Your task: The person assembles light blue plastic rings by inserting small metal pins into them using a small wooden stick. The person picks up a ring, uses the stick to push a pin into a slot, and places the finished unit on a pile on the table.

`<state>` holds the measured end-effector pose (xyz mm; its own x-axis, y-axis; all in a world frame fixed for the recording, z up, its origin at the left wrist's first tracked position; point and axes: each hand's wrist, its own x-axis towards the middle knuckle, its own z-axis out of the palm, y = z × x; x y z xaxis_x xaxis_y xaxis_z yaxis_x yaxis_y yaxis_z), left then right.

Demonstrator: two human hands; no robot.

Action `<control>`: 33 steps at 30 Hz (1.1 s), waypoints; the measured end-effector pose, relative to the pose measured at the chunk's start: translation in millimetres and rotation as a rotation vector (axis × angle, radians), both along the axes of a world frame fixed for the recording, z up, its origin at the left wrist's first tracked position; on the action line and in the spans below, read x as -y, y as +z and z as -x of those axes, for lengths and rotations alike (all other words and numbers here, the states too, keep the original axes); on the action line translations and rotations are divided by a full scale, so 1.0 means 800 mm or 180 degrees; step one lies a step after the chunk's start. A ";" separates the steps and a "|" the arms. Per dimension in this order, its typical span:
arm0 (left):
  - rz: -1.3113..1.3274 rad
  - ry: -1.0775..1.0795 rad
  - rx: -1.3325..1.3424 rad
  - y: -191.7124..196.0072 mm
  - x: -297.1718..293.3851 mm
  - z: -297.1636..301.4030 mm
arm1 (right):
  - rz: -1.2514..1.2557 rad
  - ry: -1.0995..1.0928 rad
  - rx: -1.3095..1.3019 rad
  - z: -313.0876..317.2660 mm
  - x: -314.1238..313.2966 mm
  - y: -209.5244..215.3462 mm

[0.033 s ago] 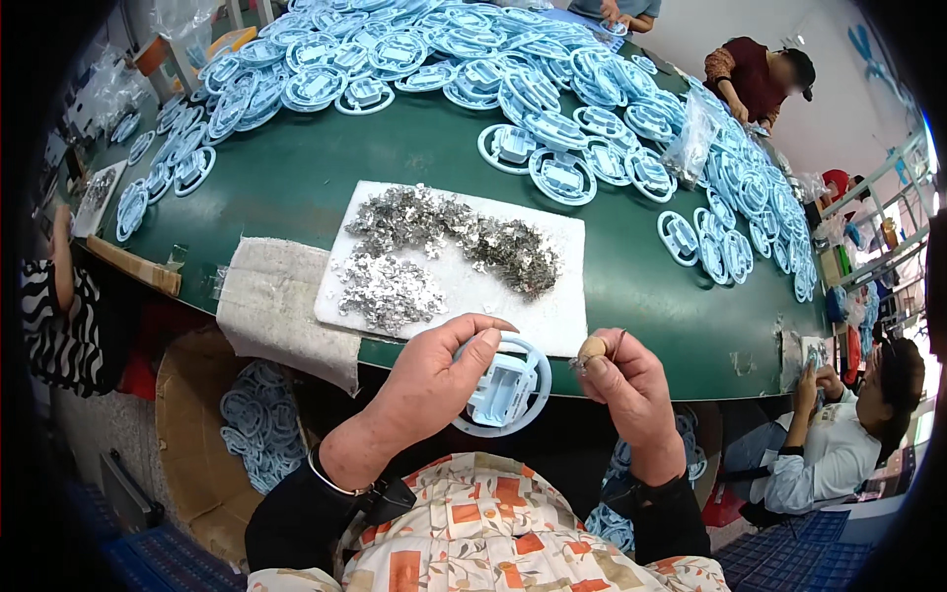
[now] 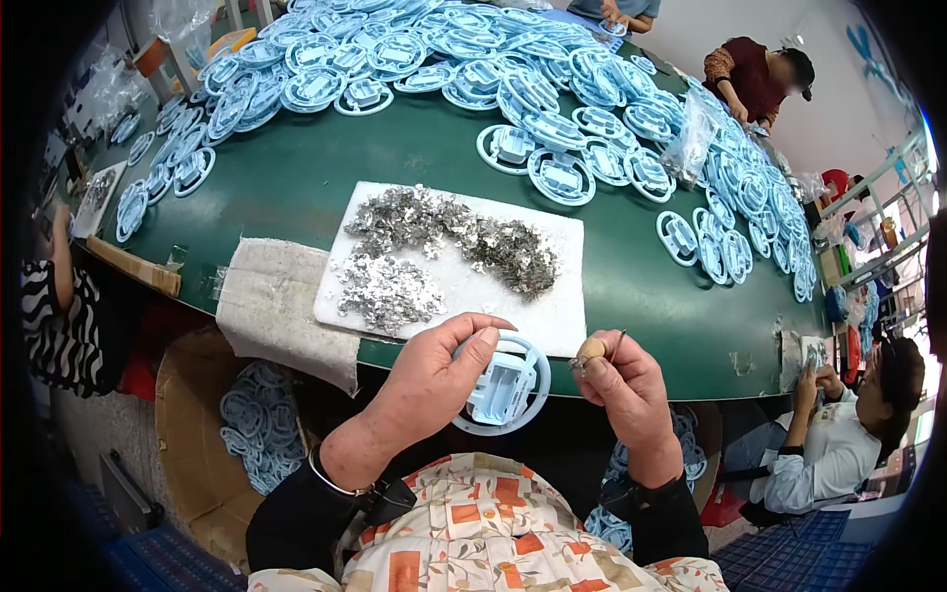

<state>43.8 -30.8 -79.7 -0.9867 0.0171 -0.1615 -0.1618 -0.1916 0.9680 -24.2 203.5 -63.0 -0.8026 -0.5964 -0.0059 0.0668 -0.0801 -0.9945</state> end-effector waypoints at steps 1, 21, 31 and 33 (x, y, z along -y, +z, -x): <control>-0.0036 0.0032 -0.0009 -0.003 -0.001 0.001 | 0.0056 -0.0028 -0.0009 -0.001 0.000 -0.004; -0.0601 0.0547 -0.0103 -0.005 -0.013 0.007 | -0.0151 0.0237 -0.0043 -0.012 -0.009 -0.021; 0.0278 -0.1171 0.0297 0.020 0.005 0.032 | -0.0742 0.0438 -0.0670 -0.001 -0.026 0.019; 0.0064 -0.0950 0.0353 0.010 -0.002 0.025 | -0.0673 -0.0036 -0.1101 0.000 -0.024 0.011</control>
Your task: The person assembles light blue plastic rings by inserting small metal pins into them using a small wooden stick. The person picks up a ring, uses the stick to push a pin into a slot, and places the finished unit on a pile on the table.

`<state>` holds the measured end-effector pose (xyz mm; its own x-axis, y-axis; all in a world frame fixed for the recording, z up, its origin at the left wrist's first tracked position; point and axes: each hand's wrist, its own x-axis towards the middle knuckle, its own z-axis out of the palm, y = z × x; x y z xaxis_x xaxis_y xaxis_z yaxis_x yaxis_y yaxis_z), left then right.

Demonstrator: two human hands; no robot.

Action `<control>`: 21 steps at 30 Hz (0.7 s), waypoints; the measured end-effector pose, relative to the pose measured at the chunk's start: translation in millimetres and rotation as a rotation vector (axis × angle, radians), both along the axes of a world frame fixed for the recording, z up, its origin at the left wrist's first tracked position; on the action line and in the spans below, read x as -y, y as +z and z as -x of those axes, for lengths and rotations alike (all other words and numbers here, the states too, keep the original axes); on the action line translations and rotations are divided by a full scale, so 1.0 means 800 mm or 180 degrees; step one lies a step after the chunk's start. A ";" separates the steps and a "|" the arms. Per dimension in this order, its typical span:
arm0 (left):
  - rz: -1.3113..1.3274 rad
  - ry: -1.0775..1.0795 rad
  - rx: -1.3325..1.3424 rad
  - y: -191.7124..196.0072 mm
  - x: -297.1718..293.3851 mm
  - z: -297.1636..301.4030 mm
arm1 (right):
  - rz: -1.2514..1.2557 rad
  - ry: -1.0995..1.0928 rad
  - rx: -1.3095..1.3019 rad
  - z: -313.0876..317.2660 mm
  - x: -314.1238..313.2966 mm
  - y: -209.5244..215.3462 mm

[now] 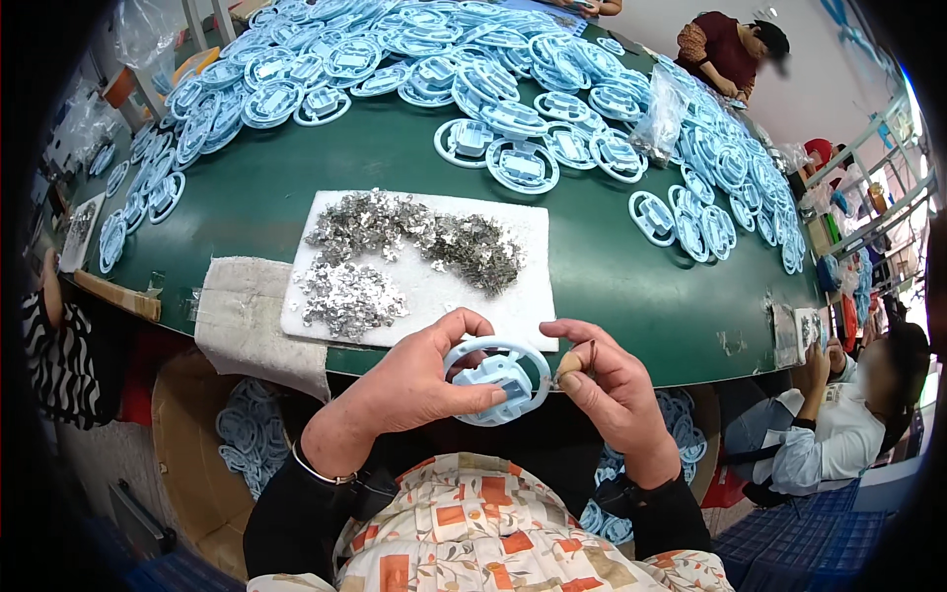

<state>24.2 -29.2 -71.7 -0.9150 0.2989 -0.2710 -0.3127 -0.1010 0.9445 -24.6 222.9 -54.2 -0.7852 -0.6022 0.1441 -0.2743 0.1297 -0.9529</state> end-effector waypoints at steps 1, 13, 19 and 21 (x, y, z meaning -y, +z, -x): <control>-0.0096 0.0123 0.0046 -0.005 -0.003 -0.003 | -0.0047 -0.0131 -0.0173 -0.001 0.001 -0.003; -0.1166 0.0775 0.0502 -0.008 -0.034 -0.012 | -0.0443 -0.0498 -0.1214 -0.001 0.026 -0.019; -0.1027 0.0924 0.0472 -0.017 -0.042 -0.011 | -0.0654 -0.0545 -0.1709 0.008 0.027 -0.034; -0.0768 0.0908 0.0359 -0.025 -0.044 -0.011 | -0.0946 -0.0527 -0.1566 0.007 0.027 -0.033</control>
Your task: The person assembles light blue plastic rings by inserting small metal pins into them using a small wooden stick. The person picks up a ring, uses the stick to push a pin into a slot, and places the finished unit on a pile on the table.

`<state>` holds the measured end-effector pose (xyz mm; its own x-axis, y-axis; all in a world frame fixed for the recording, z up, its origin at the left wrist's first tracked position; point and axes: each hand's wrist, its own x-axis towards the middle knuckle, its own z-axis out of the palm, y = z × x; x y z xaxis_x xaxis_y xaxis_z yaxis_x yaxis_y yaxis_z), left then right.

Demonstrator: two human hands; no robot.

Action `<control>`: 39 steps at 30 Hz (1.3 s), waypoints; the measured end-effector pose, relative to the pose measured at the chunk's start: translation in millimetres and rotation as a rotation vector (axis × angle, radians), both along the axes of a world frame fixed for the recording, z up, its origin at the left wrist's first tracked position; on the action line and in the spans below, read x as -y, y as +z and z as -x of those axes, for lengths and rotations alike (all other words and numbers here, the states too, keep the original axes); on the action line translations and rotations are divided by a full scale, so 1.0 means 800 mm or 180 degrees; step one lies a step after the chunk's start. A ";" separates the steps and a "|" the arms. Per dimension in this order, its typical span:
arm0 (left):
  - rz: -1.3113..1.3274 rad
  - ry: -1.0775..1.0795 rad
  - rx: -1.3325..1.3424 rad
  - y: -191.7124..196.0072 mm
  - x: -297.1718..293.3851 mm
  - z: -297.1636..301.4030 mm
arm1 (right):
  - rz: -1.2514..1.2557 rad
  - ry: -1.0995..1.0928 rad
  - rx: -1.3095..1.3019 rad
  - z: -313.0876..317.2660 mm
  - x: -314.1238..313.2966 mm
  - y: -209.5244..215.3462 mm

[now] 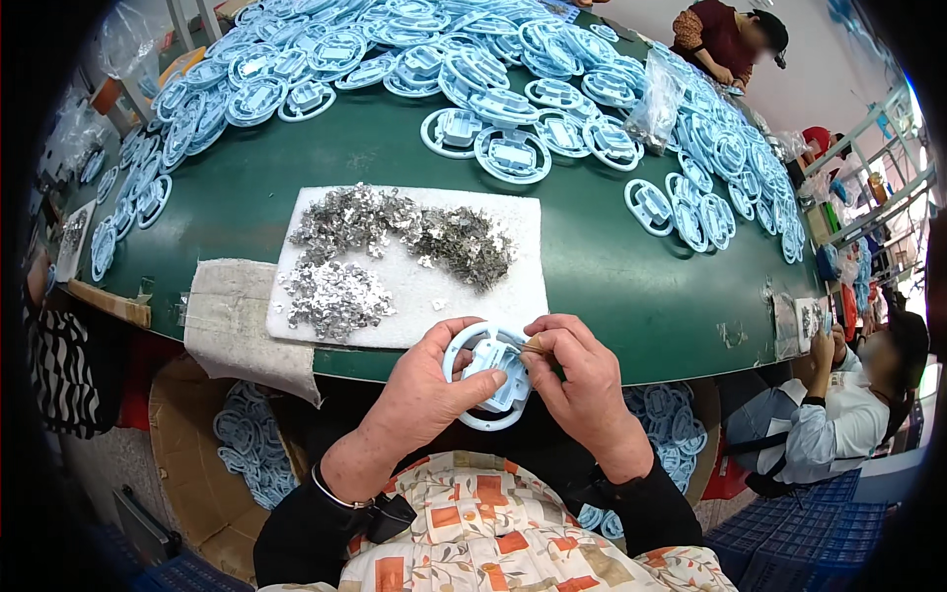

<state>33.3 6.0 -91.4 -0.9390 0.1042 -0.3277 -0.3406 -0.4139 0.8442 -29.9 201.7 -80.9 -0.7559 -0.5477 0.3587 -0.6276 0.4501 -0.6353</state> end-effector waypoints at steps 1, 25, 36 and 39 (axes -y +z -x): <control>0.0209 -0.0035 -0.0045 -0.004 -0.001 0.001 | -0.0114 -0.0028 0.0092 0.000 -0.002 -0.001; 0.0537 -0.0167 0.0102 0.001 0.000 0.002 | -0.0686 0.0072 0.0274 -0.011 -0.013 0.032; 0.0703 -0.0195 0.0010 0.000 0.000 0.003 | -0.1435 0.0005 -0.0359 -0.018 -0.020 0.025; 0.0647 -0.0195 0.0034 0.000 -0.001 0.001 | -0.1785 0.0032 -0.0642 -0.019 -0.015 0.036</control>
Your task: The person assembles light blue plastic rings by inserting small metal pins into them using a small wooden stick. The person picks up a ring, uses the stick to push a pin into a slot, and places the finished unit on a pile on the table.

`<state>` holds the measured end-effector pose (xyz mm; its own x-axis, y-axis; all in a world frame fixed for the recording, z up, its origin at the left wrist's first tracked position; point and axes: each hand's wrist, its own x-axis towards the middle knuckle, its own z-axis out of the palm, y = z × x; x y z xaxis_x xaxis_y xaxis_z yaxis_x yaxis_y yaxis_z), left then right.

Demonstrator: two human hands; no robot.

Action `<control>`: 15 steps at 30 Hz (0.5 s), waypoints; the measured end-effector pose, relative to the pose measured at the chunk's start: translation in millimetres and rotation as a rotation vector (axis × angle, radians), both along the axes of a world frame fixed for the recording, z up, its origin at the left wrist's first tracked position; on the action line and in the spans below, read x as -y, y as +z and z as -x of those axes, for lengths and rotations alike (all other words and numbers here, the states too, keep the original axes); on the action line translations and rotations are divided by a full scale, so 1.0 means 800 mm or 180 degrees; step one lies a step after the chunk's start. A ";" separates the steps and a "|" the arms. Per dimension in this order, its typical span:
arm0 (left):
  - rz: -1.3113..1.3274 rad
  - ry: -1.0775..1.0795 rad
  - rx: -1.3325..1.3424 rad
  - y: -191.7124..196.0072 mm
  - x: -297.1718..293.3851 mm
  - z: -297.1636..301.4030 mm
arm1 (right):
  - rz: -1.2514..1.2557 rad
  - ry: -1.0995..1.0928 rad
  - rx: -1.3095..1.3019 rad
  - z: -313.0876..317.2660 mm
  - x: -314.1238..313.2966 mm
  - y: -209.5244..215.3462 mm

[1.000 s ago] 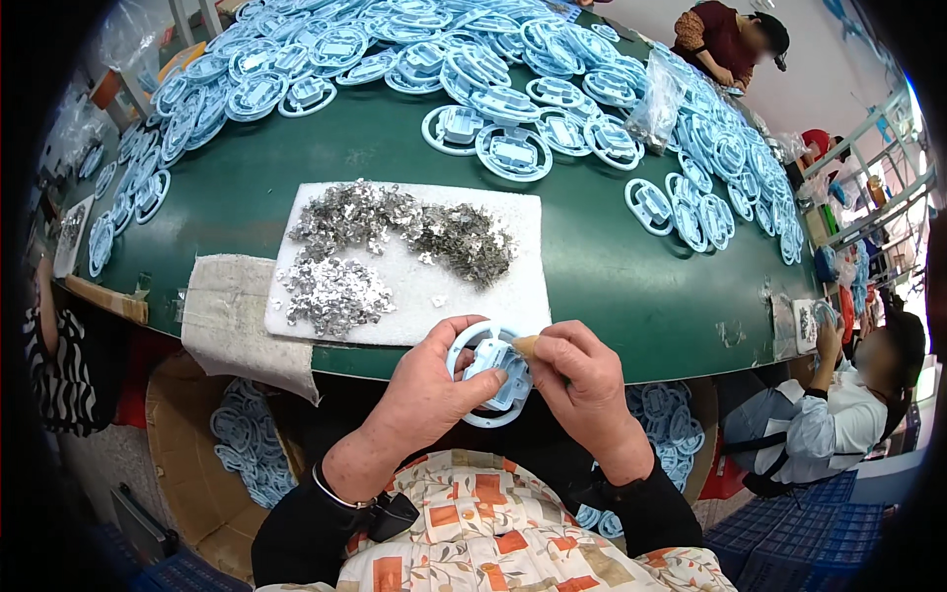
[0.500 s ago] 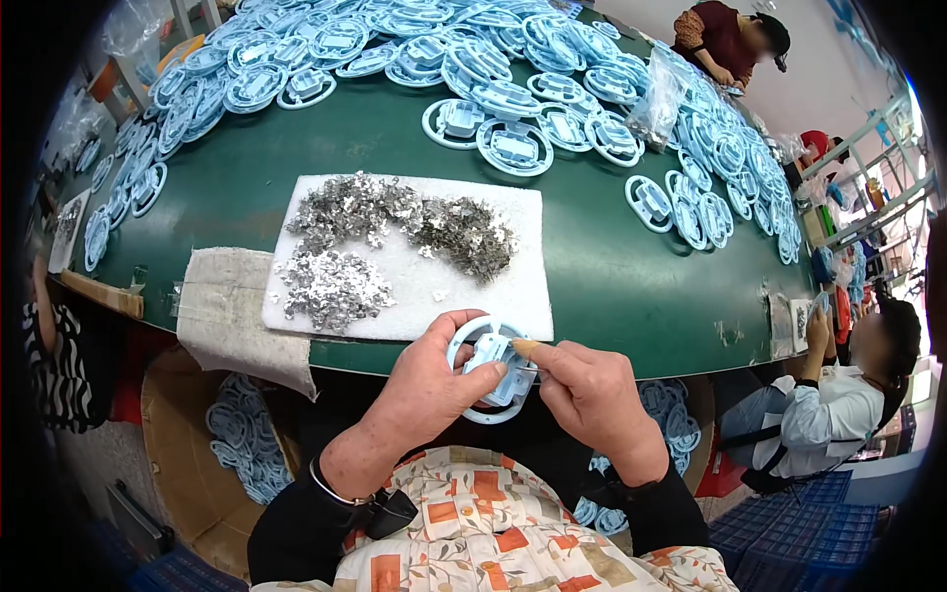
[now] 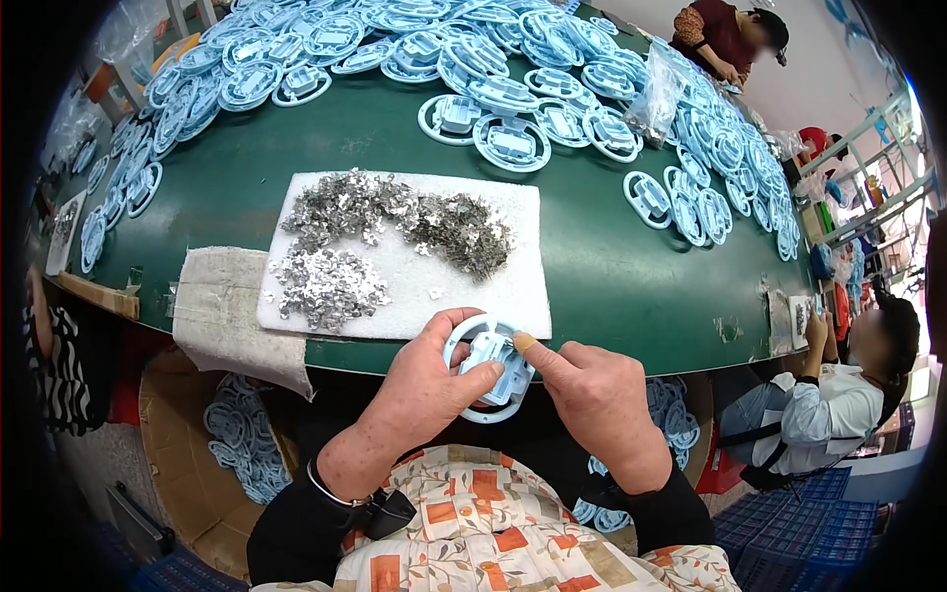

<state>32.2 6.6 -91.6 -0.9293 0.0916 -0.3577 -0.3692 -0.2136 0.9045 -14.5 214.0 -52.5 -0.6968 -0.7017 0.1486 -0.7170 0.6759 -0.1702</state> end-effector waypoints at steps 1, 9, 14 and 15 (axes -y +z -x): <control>0.0002 -0.0004 0.0001 0.001 0.001 0.000 | -0.0017 0.0051 -0.0038 0.003 0.000 0.003; -0.1049 0.0113 0.0076 0.012 0.004 -0.009 | 0.2736 -0.0729 0.2927 0.002 -0.005 -0.037; -0.0713 -0.0202 -0.0309 0.005 0.012 -0.010 | 0.2861 -0.0567 0.3244 -0.003 0.000 -0.030; -0.0373 -0.0377 -0.0446 0.005 0.014 -0.010 | 0.2700 -0.0566 0.3135 -0.003 -0.001 -0.029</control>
<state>40.0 -4.5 -87.6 -0.9495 0.2365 -0.2063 -0.2704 -0.2829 0.9202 -11.9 215.2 -75.8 -0.8386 -0.5301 -0.1256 0.0386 0.1723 -0.9843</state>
